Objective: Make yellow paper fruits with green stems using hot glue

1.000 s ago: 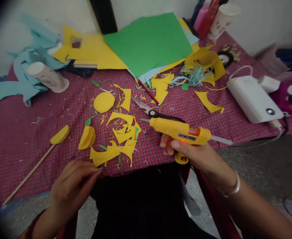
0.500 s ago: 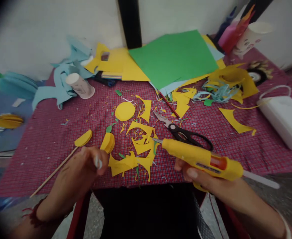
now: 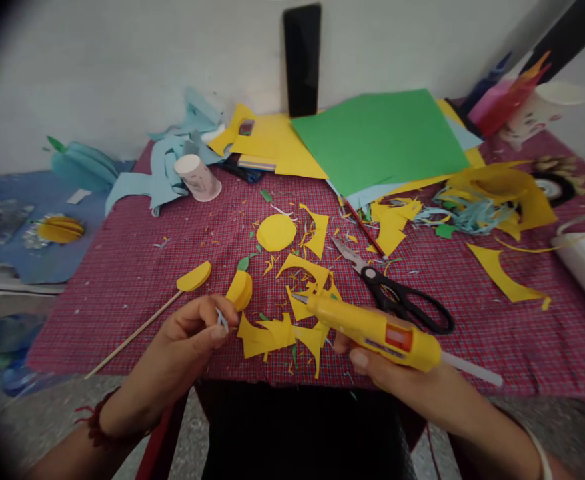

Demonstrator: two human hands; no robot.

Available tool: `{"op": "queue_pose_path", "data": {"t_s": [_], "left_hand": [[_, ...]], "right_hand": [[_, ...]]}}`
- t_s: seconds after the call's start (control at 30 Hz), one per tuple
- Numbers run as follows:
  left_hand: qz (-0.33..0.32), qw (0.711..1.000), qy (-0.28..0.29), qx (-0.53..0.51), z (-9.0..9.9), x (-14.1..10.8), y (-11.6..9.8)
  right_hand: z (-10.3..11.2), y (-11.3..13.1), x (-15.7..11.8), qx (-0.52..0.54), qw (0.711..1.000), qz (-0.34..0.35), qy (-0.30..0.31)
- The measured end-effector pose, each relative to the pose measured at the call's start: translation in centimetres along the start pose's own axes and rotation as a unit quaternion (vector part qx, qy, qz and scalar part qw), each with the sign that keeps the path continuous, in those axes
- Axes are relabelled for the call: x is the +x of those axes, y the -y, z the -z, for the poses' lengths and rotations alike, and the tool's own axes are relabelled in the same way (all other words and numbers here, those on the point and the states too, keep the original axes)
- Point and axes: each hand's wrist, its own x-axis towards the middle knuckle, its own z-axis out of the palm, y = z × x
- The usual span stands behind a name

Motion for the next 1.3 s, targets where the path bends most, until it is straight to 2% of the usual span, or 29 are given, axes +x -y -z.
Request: {"op": "queue_pose_path", "data": {"t_s": [0.07, 0.17, 0.27, 0.37, 0.43, 0.57, 0.63, 0.7, 0.8, 0.87, 0.93, 1.07, 1.2, 1.27, 1.3], "left_hand": [[-0.031, 0.999, 0.002, 0.036, 0.0, -0.2, -0.1], [-0.086, 0.984, 0.008, 0.158, -0.6, -0.5, -0.3], [-0.186, 0.93, 0.007, 0.316, -2.1, -0.5, -0.2], [-0.274, 0.87, 0.008, 0.409, -3.6, -0.4, 0.1], [-0.291, 0.856, 0.003, 0.428, -4.4, -0.3, 0.4], [-0.29, 0.852, -0.006, 0.435, -5.4, -0.4, 0.6], [-0.274, 0.863, -0.007, 0.424, -5.8, -0.5, 0.6], [-0.222, 0.896, 0.006, 0.384, -5.9, -0.6, 0.7], [-0.066, 0.968, 0.07, 0.23, -5.6, -0.6, 0.9], [0.026, 0.989, 0.085, 0.12, -5.3, -0.7, 1.0], [0.072, 0.993, 0.068, 0.063, -5.2, -0.7, 1.1], [0.105, 0.993, 0.051, 0.022, -5.9, -0.7, 0.9], [0.17, 0.98, 0.053, -0.091, -6.7, -0.7, 0.6], [0.166, 0.974, 0.042, -0.146, -6.7, -0.7, 0.7], [0.144, 0.977, 0.024, -0.155, -6.5, -0.7, 0.7]], "right_hand": [[-0.4, 0.1, 0.2, 0.009, 1.0, 0.0, -0.001], [-1.9, 0.6, 0.6, 0.037, 0.999, -0.003, -0.038], [-4.6, 2.0, 1.5, 0.091, 0.994, 0.014, -0.053], [-7.0, 3.4, 2.5, 0.164, 0.985, 0.043, -0.025], [-7.9, 3.9, 3.0, 0.172, 0.983, 0.057, -0.028], [-8.3, 4.0, 3.2, 0.148, 0.984, 0.074, -0.067], [-8.3, 3.9, 3.2, 0.135, 0.984, 0.082, -0.088], [-8.1, 3.8, 3.2, 0.114, 0.984, 0.09, -0.103], [-7.7, 3.7, 3.2, 0.075, 0.982, 0.105, -0.138], [-7.4, 3.7, 3.1, 0.064, 0.98, 0.108, -0.156], [-7.1, 3.4, 3.0, 0.088, 0.979, 0.102, -0.15], [-7.0, 2.9, 2.6, 0.145, 0.978, 0.094, -0.12], [-6.7, 3.2, 2.6, 0.115, 0.979, 0.085, -0.148], [-6.3, 3.3, 2.6, 0.103, 0.977, 0.083, -0.165], [-6.1, 3.2, 2.7, 0.103, 0.976, 0.082, -0.172]]}}
